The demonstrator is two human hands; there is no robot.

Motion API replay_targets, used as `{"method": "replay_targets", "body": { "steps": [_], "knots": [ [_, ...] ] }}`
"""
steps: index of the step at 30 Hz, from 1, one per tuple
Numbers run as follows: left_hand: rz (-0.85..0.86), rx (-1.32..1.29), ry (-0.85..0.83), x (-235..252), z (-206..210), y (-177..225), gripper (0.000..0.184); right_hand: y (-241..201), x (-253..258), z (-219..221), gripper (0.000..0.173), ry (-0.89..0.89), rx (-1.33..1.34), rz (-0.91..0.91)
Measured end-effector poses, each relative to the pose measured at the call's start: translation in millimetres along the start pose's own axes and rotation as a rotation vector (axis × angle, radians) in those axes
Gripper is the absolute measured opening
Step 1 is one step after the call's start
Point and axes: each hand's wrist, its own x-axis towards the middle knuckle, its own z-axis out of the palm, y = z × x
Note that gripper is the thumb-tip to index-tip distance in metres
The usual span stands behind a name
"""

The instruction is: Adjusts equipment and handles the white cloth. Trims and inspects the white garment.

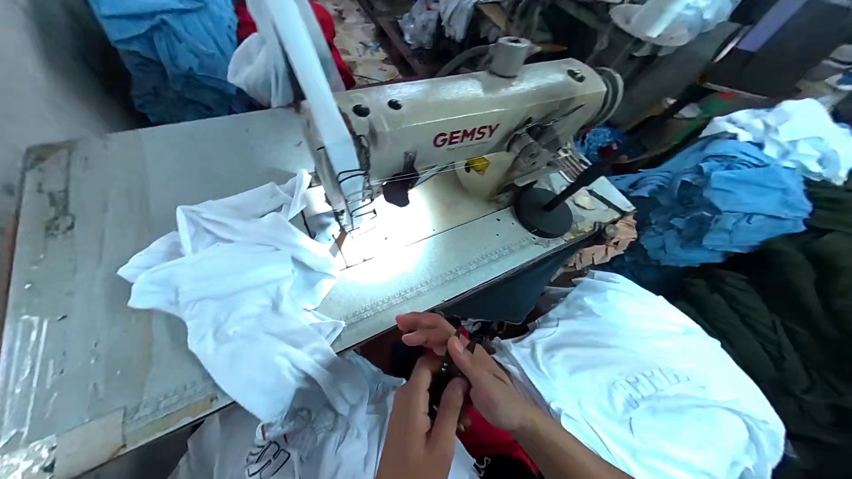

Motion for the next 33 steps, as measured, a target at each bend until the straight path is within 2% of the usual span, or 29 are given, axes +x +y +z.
{"method": "replay_targets", "body": {
  "steps": [2,5,6,8,11,15,24,33],
  "knots": [
    [-0.036,-0.16,-0.016,-7,2,1,0.016,5,-2,1,0.071,0.033,0.106,-0.013],
    [-0.043,-0.298,0.054,-22,-2,10,0.013,3,-2,1,0.039,0.156,0.427,-0.03],
    [-0.029,-0.317,0.085,-25,-4,13,0.013,1,-2,1,0.033,0.167,0.52,-0.031],
    [0.005,-0.321,0.131,-30,-6,17,0.013,-2,-1,4,0.032,0.151,0.629,-0.038],
    [0.025,-0.346,0.15,-31,-2,22,0.012,-4,1,10,0.033,0.126,0.657,-0.05],
    [-0.006,-0.278,0.167,-29,6,34,0.024,-8,2,12,0.03,0.104,0.672,-0.053],
    [-0.01,-0.32,0.154,-31,8,39,0.02,-9,2,19,0.026,0.101,0.771,-0.038],
    [-0.038,-0.3,0.131,-32,1,42,0.021,-7,3,19,0.025,0.102,0.741,-0.047]
  ]
}}
